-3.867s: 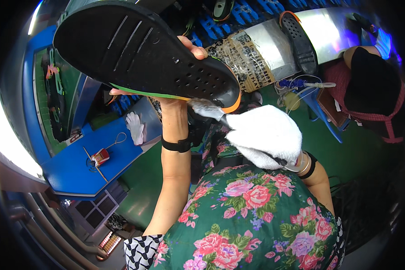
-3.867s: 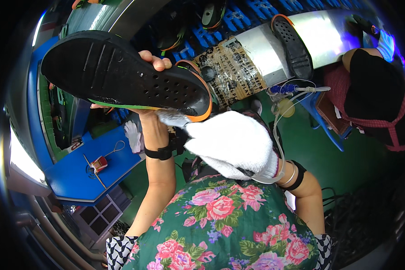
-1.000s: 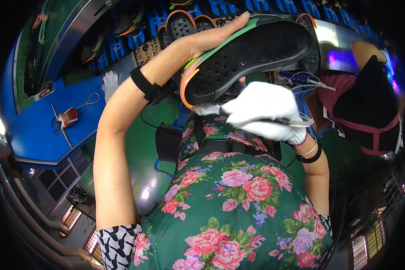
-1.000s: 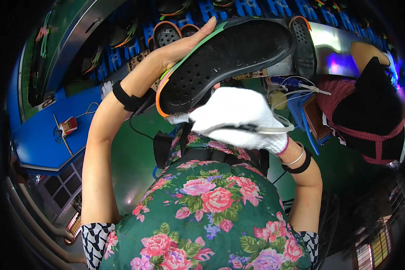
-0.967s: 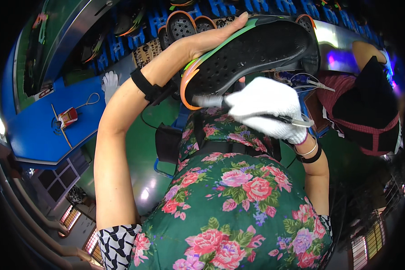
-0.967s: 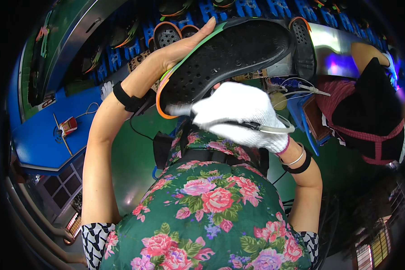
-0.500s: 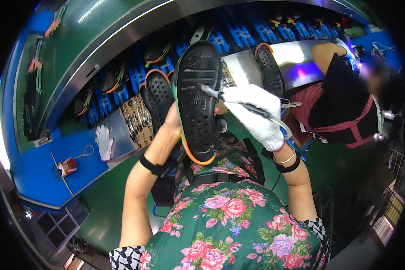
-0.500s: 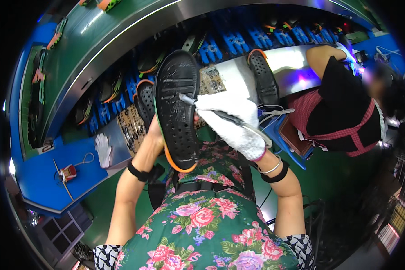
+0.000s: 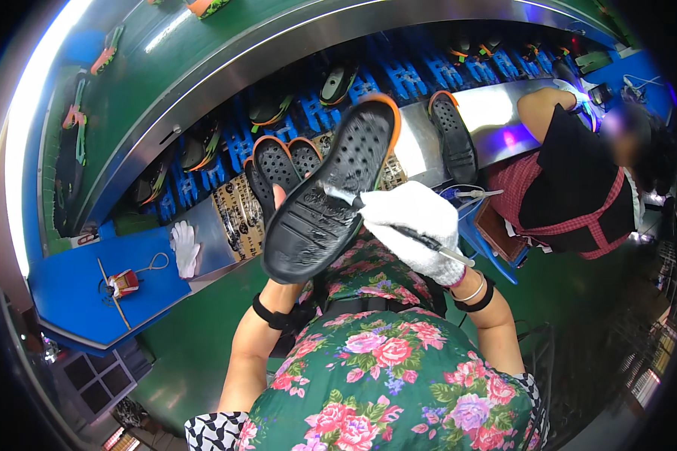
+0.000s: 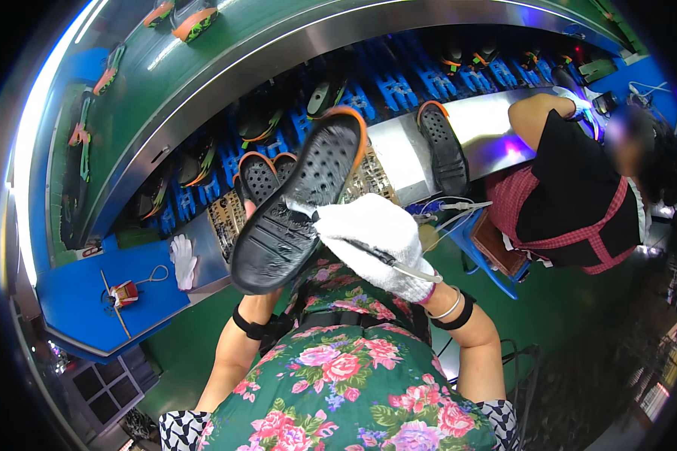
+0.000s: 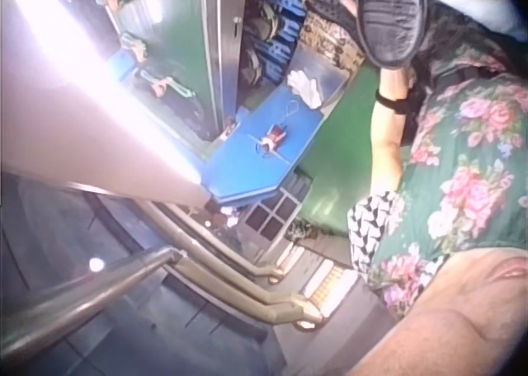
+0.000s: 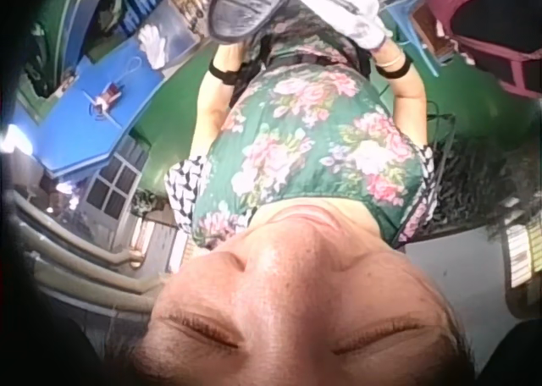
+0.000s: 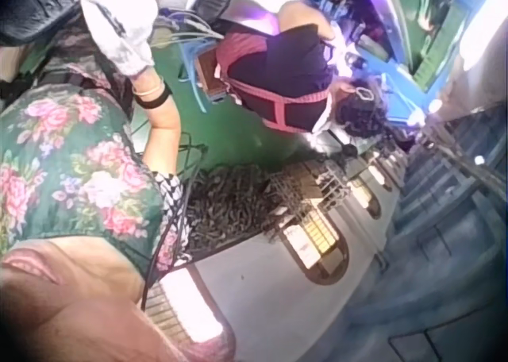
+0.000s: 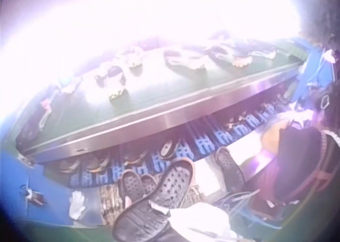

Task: Applying adhesive to shoe soles using a brush on a manufacturing line.

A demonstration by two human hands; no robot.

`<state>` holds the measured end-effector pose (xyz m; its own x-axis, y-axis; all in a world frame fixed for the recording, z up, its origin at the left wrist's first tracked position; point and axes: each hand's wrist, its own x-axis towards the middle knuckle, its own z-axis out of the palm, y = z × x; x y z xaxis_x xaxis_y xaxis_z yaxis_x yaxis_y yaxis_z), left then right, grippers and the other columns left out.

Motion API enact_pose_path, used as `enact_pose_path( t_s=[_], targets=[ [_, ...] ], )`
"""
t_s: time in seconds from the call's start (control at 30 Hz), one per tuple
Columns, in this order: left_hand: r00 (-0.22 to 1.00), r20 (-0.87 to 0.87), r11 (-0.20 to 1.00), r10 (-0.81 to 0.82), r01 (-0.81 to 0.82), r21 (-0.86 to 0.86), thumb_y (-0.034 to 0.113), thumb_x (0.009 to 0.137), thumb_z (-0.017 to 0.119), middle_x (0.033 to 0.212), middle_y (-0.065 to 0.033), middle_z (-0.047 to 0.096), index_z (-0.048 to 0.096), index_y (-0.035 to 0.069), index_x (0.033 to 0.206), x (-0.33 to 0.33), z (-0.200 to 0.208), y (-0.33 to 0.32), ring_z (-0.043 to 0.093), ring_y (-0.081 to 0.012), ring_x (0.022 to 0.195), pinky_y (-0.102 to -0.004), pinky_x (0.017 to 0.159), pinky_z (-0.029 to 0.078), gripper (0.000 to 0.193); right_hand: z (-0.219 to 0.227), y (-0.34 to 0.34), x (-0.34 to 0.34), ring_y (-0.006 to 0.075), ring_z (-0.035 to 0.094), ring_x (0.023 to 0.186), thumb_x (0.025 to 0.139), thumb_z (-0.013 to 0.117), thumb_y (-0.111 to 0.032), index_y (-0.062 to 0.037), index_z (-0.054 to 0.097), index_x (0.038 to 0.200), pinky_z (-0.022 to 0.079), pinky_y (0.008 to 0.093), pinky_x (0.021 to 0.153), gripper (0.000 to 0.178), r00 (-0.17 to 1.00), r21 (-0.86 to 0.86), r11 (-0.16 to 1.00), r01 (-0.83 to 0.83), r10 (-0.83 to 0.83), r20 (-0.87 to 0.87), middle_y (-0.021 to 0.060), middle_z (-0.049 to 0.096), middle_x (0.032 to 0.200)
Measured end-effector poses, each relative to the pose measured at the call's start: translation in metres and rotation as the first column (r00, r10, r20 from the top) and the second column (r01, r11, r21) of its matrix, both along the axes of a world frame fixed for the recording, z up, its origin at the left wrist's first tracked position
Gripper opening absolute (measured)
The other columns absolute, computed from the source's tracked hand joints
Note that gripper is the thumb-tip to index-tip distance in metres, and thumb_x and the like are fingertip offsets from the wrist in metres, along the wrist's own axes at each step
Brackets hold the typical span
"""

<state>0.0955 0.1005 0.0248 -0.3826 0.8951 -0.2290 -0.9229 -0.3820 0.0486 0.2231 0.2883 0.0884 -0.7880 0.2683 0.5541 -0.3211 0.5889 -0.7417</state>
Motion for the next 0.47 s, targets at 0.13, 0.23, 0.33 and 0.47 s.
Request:
enact_pose_path(
  t_s=[0.13, 0.23, 0.33, 0.47],
  targets=[
    [0.992, 0.105, 0.980, -0.075, 0.054, 0.190, 0.054, 0.086, 0.063, 0.149, -0.0298, 0.044, 0.040, 0.000, 0.150, 0.005, -0.037, -0.018, 0.049, -0.0402, 0.134, -0.0527, 0.110, 0.045, 0.086, 0.007, -0.001, -0.006, 0.0233, 0.071, 0.078, 0.073, 0.081, 0.002, -0.0038, 0.076, 0.092, 0.055, 0.0324, 0.069, 0.021, 0.999, -0.033, 0.999, 0.019, -0.020, -0.039, 0.0120, 0.076, 0.093],
    [0.994, -0.018, 0.991, -0.112, 0.110, -0.074, 0.049, 0.070, 0.063, 0.158, -0.0279, 0.031, 0.040, 0.000, 0.150, 0.006, -0.028, 0.001, 0.042, -0.0427, 0.139, -0.0550, 0.113, 0.040, 0.097, 0.017, 0.003, -0.011, 0.0243, 0.072, 0.079, 0.071, 0.081, 0.001, -0.0042, 0.076, 0.091, 0.056, 0.0338, 0.069, 0.021, 0.998, 0.044, 0.998, 0.047, -0.045, -0.038, 0.0125, 0.076, 0.092],
    [0.999, 0.015, 0.991, -0.030, 0.032, -0.129, 0.075, 0.078, 0.061, 0.152, -0.0240, 0.043, 0.042, 0.003, 0.150, 0.017, -0.002, 0.031, 0.047, -0.0398, 0.136, -0.0559, 0.115, 0.036, 0.103, 0.024, 0.006, -0.015, 0.0252, 0.072, 0.080, 0.072, 0.080, 0.000, -0.0041, 0.076, 0.091, 0.056, 0.0347, 0.070, 0.021, 0.999, 0.089, 0.995, 0.038, -0.035, -0.041, 0.0128, 0.076, 0.093],
    [0.990, 0.125, 0.993, 0.071, -0.083, 0.090, 0.079, 0.085, 0.052, 0.154, -0.0125, 0.045, 0.042, 0.013, 0.151, 0.012, -0.022, 0.024, 0.049, -0.0363, 0.135, -0.0534, 0.117, 0.035, 0.094, 0.035, 0.006, -0.025, 0.0266, 0.072, 0.084, 0.073, 0.080, -0.001, -0.0044, 0.077, 0.096, 0.056, 0.0367, 0.074, 0.024, 0.999, 0.134, 0.990, 0.032, -0.027, -0.038, 0.0133, 0.076, 0.098]
  ],
)
